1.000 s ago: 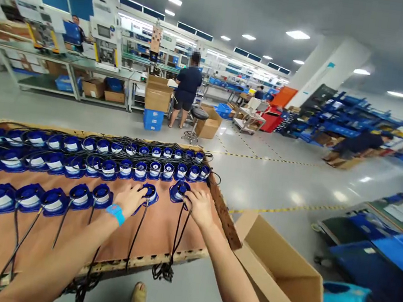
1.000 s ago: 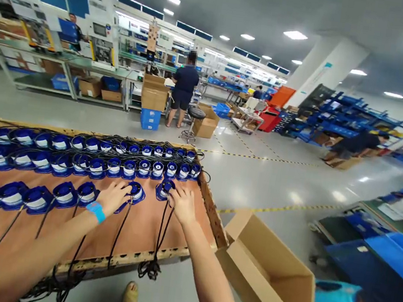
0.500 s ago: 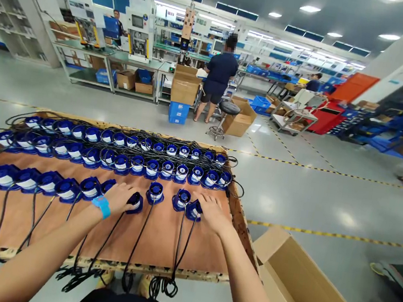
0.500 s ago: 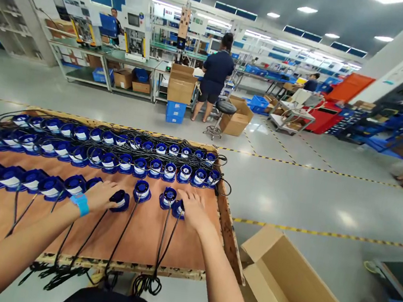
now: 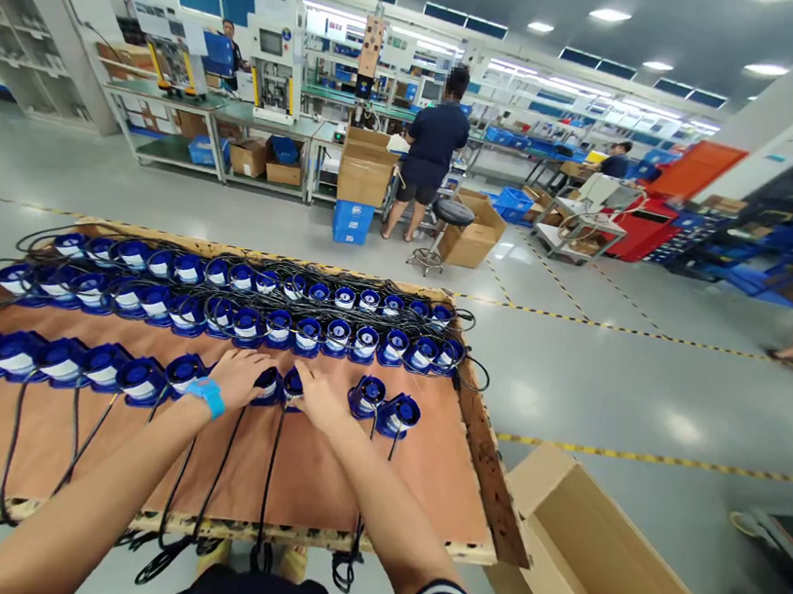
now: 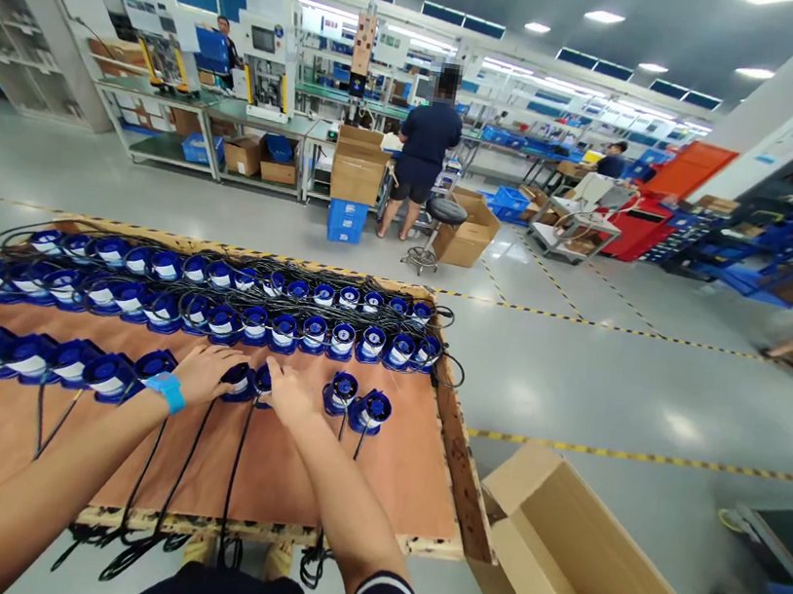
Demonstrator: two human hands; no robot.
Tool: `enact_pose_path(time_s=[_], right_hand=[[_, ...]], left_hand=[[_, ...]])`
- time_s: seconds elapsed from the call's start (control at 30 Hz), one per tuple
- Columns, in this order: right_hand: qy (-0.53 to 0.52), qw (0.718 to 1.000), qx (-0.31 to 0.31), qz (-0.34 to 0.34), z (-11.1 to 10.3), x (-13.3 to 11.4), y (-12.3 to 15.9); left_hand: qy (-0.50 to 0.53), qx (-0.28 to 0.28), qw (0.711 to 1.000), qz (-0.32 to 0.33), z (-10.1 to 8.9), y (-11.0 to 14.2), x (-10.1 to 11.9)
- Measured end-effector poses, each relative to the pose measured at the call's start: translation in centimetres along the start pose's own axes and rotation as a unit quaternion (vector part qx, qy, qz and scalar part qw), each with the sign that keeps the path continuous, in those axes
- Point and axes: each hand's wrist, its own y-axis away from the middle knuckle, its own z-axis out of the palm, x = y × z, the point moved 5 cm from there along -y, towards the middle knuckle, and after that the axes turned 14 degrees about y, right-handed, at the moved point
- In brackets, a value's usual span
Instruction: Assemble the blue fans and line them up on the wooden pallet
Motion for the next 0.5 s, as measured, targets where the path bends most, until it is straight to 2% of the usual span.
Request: enact_pose_path(time_s=[0.07, 0.13, 0.2, 0.23, 0.3, 0.37, 0.43, 0.5], right_hand=[[-0.029, 0.999, 0.033, -0.026, -1.5, 0.6, 1.6], [-0.051, 0.992, 0.113, -0.024, -4.0, 3.4, 4.7], [-0.039, 0.980, 0.187, 0.051, -6.4, 7.9, 8.9], [-0.022, 0.976, 0.193, 0.102, -6.9, 10.3, 11.1], [0.002, 0.972, 0.147, 0.183, -6.7, 13.9, 14.4], [-0.011, 0.969, 0.103, 0.223, -5.3, 15.7, 16.0], [-0.055, 0.964, 0.107, 0.236, -3.7, 16.1, 15.9], [-0.093, 0.956, 0.129, 0.246, -2.4, 16.1, 15.0]], left_hand=[[0.012, 0.010, 1.000, 0.004, -0.7, -0.2, 0.7], [0.034, 0.043, 0.998, 0.037, -1.4, -0.9, 2.6], [0.053, 0.067, 0.991, 0.104, -1.3, -2.3, 6.0], [0.056, 0.064, 0.986, 0.141, -0.7, -3.3, 8.0], [0.053, 0.035, 0.979, 0.194, 1.5, -5.7, 12.2], [0.052, 0.003, 0.977, 0.208, 4.2, -8.0, 15.7], [0.057, -0.018, 0.977, 0.202, 6.5, -9.7, 17.7], [0.062, -0.034, 0.976, 0.208, 7.7, -10.6, 17.8]])
